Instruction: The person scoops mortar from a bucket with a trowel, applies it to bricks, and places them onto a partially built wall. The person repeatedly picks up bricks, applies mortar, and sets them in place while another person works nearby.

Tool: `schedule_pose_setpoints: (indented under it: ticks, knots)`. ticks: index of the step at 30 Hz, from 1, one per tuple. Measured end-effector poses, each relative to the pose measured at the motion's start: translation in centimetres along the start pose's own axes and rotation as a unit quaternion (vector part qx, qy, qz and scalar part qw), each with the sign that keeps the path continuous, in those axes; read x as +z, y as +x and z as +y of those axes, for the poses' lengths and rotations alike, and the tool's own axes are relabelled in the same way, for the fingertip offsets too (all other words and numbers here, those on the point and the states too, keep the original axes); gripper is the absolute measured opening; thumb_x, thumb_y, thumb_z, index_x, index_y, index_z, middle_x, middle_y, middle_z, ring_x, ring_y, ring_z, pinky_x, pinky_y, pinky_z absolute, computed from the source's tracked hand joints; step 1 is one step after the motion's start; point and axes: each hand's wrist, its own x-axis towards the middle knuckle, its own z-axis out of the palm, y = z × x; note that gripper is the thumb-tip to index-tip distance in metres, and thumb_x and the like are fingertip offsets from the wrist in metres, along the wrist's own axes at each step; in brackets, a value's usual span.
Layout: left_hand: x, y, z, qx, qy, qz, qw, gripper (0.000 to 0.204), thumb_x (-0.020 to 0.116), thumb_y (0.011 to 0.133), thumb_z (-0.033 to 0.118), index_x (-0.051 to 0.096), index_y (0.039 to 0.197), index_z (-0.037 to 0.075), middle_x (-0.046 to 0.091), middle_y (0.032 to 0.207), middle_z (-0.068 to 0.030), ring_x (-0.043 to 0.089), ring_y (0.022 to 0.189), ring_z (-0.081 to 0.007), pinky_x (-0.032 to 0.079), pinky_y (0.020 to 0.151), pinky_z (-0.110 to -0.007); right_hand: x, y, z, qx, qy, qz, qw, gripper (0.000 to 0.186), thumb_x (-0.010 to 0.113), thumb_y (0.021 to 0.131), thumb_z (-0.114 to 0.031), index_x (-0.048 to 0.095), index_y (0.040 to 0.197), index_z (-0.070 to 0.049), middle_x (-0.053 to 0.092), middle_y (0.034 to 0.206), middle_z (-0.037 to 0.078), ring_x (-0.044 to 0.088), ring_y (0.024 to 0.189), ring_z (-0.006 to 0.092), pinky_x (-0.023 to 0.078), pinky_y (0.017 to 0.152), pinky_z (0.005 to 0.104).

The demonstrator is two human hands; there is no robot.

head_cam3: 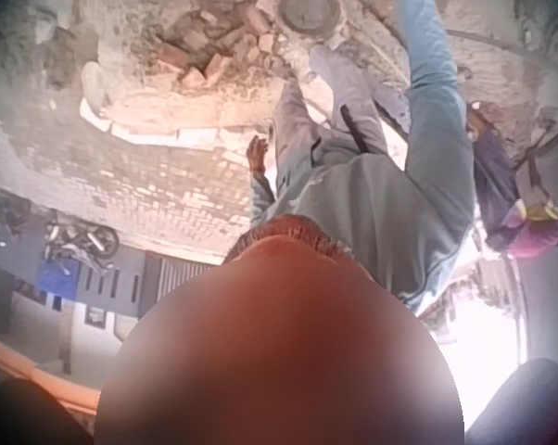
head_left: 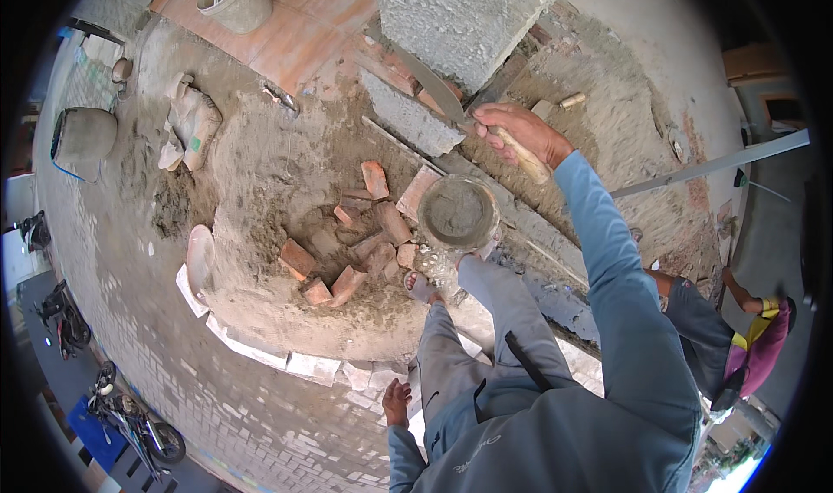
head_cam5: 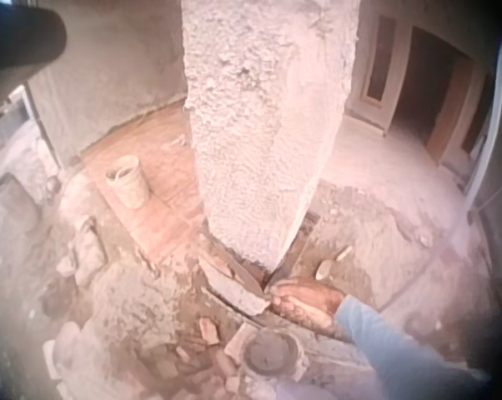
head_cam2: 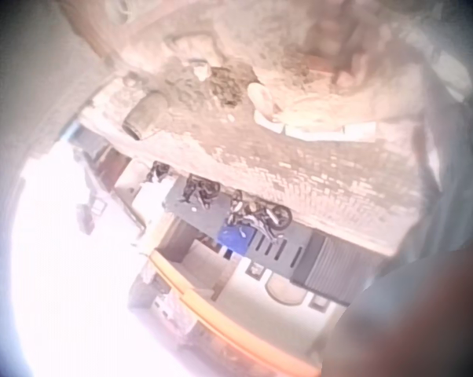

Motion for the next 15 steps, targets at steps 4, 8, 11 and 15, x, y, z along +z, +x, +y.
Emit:
schedule_pose_setpoints:
  ticks: [4,8,11,15]
  knots:
    - [1.2,2.1,1.5,-0.005,0.179,-0.069,0.981,0.053,0.052,0.100,0.026,0.047,0.140,-0.008,0.073,0.106,-0.0198,0.069,0.100,-0.0217,0.050,0.087,-0.030,0.5,-6.2,6.9,0.072,-0.114,0.010,0.991,0.035,0.055,0.102,-0.040,0.058,0.090,-0.006,0.049,0.064,-0.001,0.050,0.051,0.0094,0.042,0.047,0.0269]
    - [6.4,8.9,-6.8,0.129,0.248,-0.167,0.945,0.073,0.060,0.095,0.039,0.037,0.148,-0.006,0.047,0.144,-0.0302,0.051,0.132,-0.0336,0.043,0.107,-0.037,-0.6,-7.0,19.7,0.163,-0.277,-0.013,0.947,0.038,0.059,0.098,-0.040,0.060,0.109,-0.004,0.062,0.078,0.007,0.066,0.065,0.0203,0.053,0.064,0.0374]
    - [13.8,5.5,0.9,0.017,0.515,-0.140,0.846,0.098,0.070,0.084,0.057,0.023,0.158,0.012,0.027,0.157,-0.0325,0.035,0.140,-0.0518,0.038,0.112,-0.050,-3.3,-4.7,32.5,0.104,-0.638,0.000,0.763,0.035,0.061,0.096,-0.035,0.058,0.110,-0.003,0.067,0.095,0.013,0.071,0.085,0.0269,0.056,0.070,0.0400]
    - [14.6,4.6,1.0,-0.052,0.609,-0.082,0.787,0.115,0.077,0.073,0.065,0.011,0.160,0.031,0.012,0.161,-0.0333,0.023,0.139,-0.0653,0.035,0.111,-0.061,-0.1,3.9,39.5,0.156,-0.679,0.129,0.705,0.035,0.061,0.093,-0.029,0.061,0.118,-0.005,0.069,0.101,0.018,0.071,0.089,0.0362,0.058,0.080,0.0468]
